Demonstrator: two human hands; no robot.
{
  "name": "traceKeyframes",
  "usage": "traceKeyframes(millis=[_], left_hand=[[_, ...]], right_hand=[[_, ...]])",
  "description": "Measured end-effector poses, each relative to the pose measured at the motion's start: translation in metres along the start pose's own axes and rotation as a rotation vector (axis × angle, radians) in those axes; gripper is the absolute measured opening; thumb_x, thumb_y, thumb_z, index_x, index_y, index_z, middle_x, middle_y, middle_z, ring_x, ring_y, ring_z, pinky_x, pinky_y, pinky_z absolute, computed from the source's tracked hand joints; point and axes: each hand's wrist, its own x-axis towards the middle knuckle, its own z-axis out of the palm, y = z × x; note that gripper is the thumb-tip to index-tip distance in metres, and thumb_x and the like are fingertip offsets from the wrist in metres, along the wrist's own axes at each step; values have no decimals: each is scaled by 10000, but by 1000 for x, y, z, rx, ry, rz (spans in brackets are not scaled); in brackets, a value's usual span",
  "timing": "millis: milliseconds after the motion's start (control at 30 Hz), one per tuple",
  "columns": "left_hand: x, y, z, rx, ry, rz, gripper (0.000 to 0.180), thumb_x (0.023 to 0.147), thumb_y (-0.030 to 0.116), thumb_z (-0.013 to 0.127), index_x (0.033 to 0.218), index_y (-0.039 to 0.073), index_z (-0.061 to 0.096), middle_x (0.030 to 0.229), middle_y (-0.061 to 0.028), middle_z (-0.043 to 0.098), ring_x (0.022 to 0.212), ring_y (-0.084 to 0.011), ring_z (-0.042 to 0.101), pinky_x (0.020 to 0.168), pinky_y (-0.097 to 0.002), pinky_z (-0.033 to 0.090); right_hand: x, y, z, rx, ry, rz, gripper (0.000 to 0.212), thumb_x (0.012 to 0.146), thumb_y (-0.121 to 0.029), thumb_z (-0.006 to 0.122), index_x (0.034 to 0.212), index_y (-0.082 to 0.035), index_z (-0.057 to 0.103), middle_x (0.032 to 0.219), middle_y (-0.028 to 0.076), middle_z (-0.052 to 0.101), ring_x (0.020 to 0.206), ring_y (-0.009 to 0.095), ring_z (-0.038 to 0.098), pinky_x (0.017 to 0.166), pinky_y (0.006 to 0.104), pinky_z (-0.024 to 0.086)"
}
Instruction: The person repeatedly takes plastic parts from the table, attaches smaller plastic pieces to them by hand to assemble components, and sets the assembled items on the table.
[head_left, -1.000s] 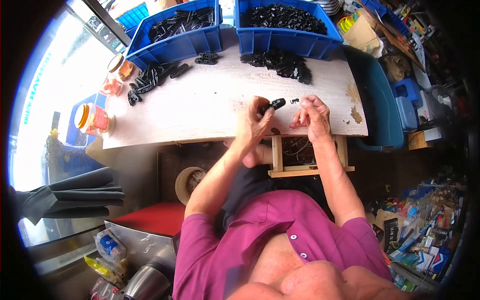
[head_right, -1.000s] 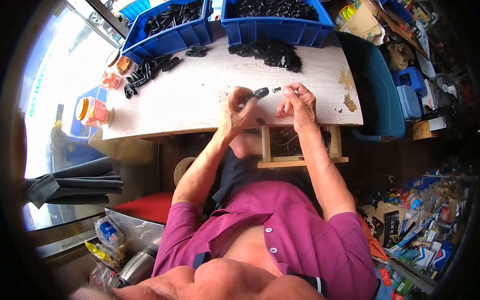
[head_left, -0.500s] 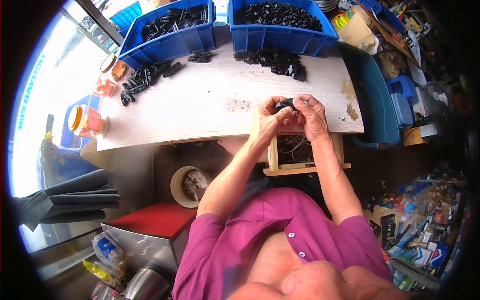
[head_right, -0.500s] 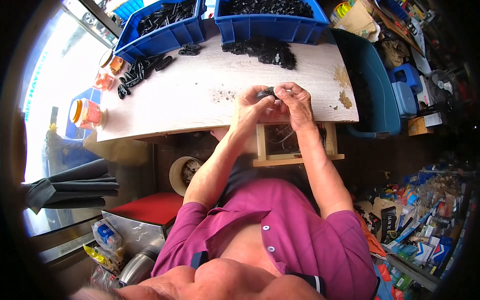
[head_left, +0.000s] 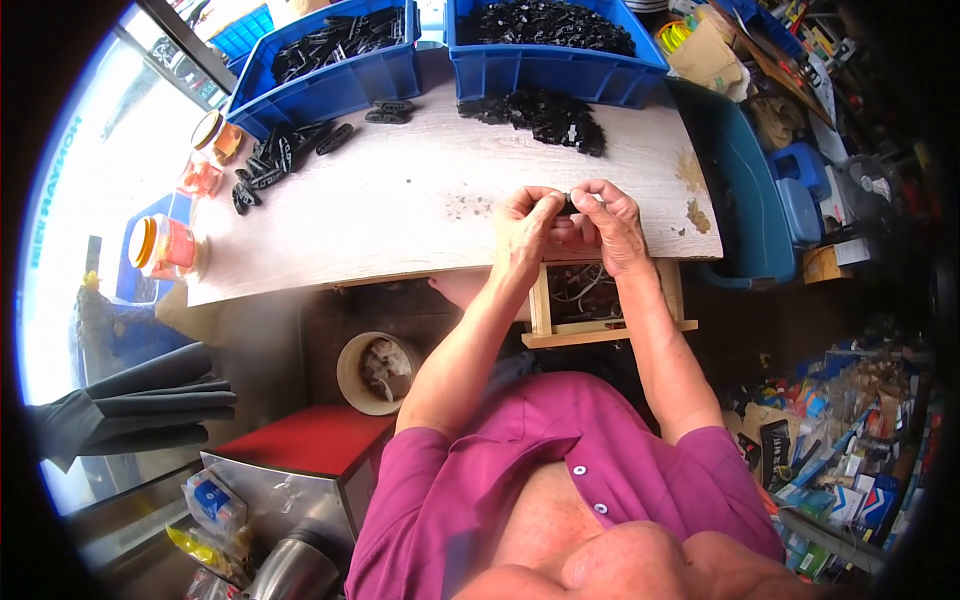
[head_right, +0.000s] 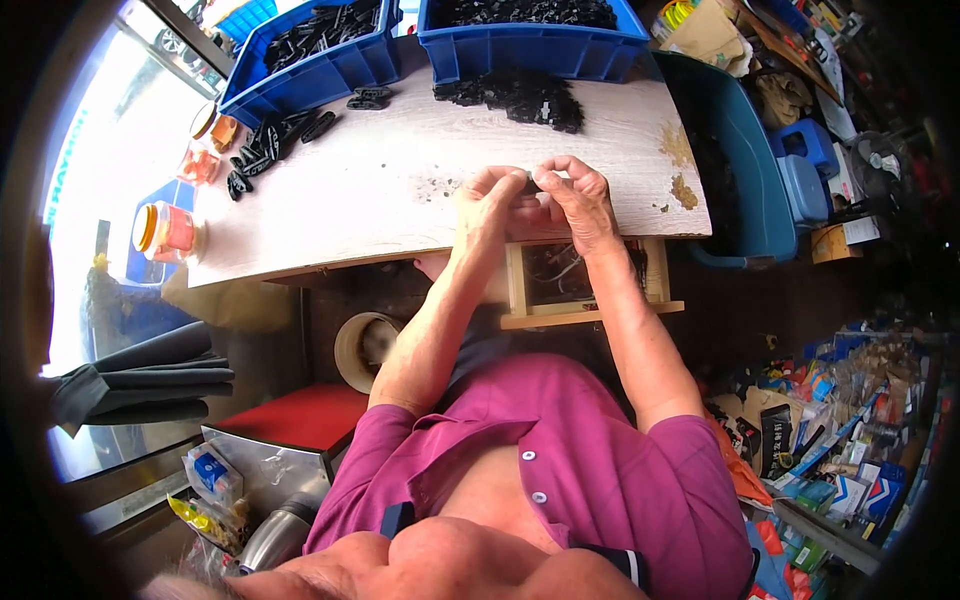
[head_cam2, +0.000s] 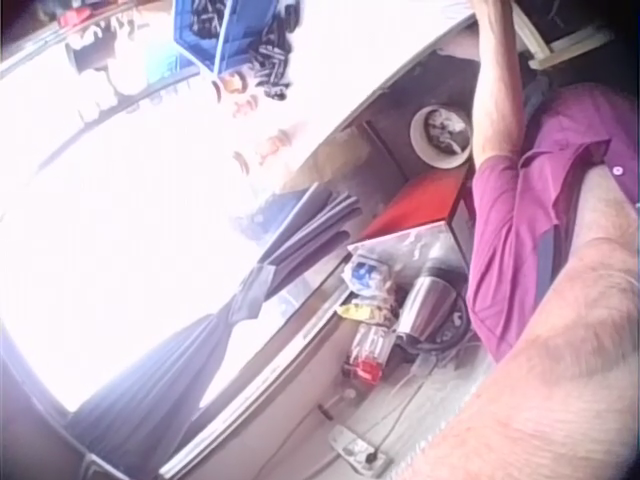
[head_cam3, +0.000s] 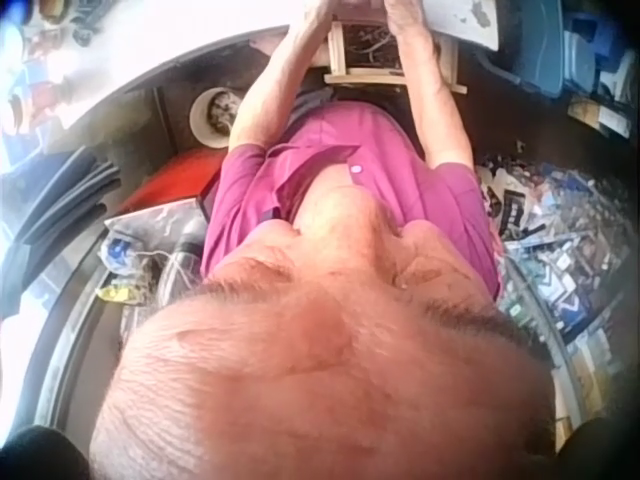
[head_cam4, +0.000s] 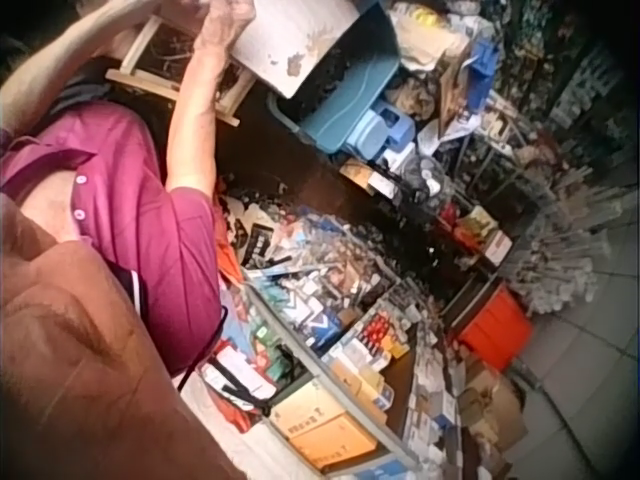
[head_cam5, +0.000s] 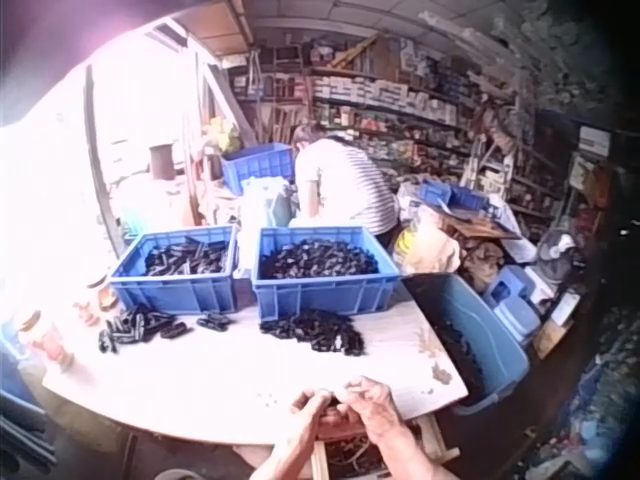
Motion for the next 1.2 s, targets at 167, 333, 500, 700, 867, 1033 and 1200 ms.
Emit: traceKeyframes(millis=[167, 333, 500, 700, 867, 1033, 1200], left_hand=[[4, -4, -7, -56, 4, -10, 177, 899, 171, 673, 941, 8, 620, 766, -48, 638, 589, -103, 623, 556, -221, 540], [4, 4, -6, 19, -21, -58, 195, 898, 159, 676, 1005, 6, 619, 807, -53, 649, 635, -106, 630, 588, -221, 542], [3, 6, -14, 28, -213, -41, 245, 882, 78, 664, 1101, -12, 600, 849, -64, 662, 715, -114, 638, 677, -228, 528], [4, 6, -16, 83, -239, -37, 234, 875, 40, 643, 1100, -14, 604, 848, -58, 665, 711, -108, 628, 669, -224, 506], [3, 6, -14, 95, -243, -31, 221, 875, 41, 640, 1087, -15, 610, 848, -60, 666, 705, -107, 629, 659, -220, 507], [1, 10, -9, 68, -226, -49, 203, 880, 64, 642, 1065, -18, 618, 843, -65, 666, 711, -108, 643, 664, -216, 533], [3, 8, -6, 110, -106, -93, 269, 895, 164, 681, 1079, -22, 618, 848, -65, 668, 680, -129, 660, 673, -230, 565]], right_hand=[[0, -5, 8, -21, -14, 10, 122, 866, -176, 713, 923, -83, 657, 669, -39, 610, 496, 15, 459, 469, 176, 348], [-1, 3, 3, -1, -25, -39, 115, 872, -154, 709, 946, -76, 666, 679, -43, 611, 517, 11, 457, 488, 170, 354], [1, 9, 0, 53, 21, -116, 132, 858, -144, 728, 962, -73, 692, 693, -43, 626, 531, 18, 460, 520, 169, 370], [-1, 9, 0, 123, 49, -92, 152, 845, -135, 744, 975, -73, 697, 705, -44, 642, 528, 32, 470, 528, 181, 381], [-2, 7, -1, 92, 40, -63, 146, 841, -138, 751, 963, -74, 702, 703, -35, 644, 532, 29, 473, 526, 179, 380], [-1, 9, -1, 69, 63, -70, 132, 838, -149, 758, 934, -75, 706, 700, -33, 641, 536, 24, 478, 512, 172, 362], [0, 12, -6, 55, 18, -31, 212, 845, -212, 757, 997, -78, 697, 691, -18, 640, 562, 27, 504, 533, 177, 389]])
